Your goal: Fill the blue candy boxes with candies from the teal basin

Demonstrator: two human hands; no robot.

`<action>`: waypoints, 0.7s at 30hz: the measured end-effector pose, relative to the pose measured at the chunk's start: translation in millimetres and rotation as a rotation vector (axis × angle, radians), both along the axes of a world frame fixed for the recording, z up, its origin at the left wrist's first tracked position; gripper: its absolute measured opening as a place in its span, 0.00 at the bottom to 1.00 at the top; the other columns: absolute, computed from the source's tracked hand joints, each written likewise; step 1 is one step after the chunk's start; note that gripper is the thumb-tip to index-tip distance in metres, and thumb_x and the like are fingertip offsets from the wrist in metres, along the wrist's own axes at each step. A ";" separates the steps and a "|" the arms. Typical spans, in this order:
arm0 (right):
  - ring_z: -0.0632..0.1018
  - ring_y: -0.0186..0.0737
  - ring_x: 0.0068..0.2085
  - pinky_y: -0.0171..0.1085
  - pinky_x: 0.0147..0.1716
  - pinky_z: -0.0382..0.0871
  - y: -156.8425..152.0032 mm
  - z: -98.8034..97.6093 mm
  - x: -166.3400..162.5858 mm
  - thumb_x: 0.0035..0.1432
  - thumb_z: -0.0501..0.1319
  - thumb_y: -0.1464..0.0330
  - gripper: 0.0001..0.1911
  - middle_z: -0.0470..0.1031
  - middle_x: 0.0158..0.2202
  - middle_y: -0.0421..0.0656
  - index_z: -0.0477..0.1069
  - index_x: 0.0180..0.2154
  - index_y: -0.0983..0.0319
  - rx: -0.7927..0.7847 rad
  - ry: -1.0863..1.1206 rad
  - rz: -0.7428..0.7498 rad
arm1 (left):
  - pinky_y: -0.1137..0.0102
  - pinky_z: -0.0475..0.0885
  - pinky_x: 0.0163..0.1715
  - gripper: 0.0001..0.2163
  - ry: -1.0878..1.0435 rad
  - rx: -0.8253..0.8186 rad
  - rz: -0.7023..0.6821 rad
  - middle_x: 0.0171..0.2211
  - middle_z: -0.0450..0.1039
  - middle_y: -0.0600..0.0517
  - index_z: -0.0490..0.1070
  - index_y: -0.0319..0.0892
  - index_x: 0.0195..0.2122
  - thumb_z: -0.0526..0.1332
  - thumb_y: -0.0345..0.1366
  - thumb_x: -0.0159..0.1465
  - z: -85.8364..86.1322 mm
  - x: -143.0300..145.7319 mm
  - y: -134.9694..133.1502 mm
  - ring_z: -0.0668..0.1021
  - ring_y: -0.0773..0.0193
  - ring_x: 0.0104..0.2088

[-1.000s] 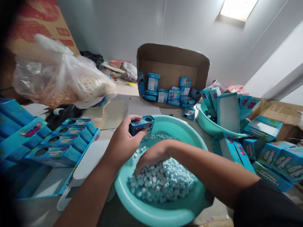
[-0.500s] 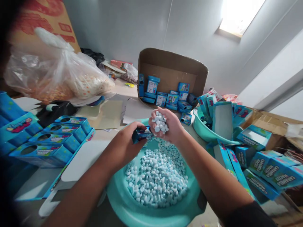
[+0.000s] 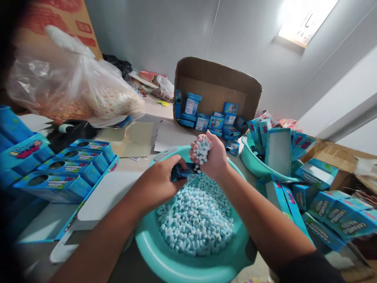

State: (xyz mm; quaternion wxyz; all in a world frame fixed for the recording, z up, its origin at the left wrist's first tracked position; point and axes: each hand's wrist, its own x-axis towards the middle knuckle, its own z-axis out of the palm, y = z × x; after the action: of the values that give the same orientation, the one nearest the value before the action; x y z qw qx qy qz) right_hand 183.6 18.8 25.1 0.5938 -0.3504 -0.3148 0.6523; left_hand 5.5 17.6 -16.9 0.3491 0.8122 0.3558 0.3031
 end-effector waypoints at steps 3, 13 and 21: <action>0.68 0.35 0.22 0.33 0.22 0.61 -0.4 0.3 0.7 0.66 0.52 0.57 0.21 0.64 0.22 0.38 0.66 0.25 0.60 0.038 -0.028 0.024 | 0.67 0.62 0.30 0.11 -0.012 -0.002 -0.006 0.35 0.74 0.57 0.68 0.48 0.39 0.64 0.30 0.57 0.5 -0.4 0.3 0.74 0.63 0.33; 0.71 0.38 0.26 0.38 0.32 0.67 -3.2 3.9 -2.8 0.69 0.52 0.54 0.26 0.64 0.19 0.39 0.66 0.22 0.60 0.135 -0.133 0.037 | 0.68 0.62 0.30 0.10 -0.031 0.018 0.015 0.35 0.74 0.56 0.68 0.47 0.39 0.64 0.31 0.57 -0.8 -1.5 1.0 0.74 0.62 0.33; 0.77 0.45 0.43 0.43 0.45 0.68 -4.6 2.2 29.1 0.62 0.57 0.49 0.21 0.77 0.38 0.45 0.73 0.32 0.59 0.076 -0.815 -0.079 | 0.68 0.64 0.32 0.10 -0.012 -0.010 0.137 0.35 0.75 0.54 0.69 0.46 0.39 0.64 0.29 0.57 3.4 1.2 1.0 0.76 0.59 0.35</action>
State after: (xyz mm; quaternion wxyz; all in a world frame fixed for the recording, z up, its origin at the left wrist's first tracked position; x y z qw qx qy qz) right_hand 212.7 14.2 27.3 0.4575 -0.5695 -0.5347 0.4248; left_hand 6.7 18.6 -13.5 0.3338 0.7823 0.4099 0.3294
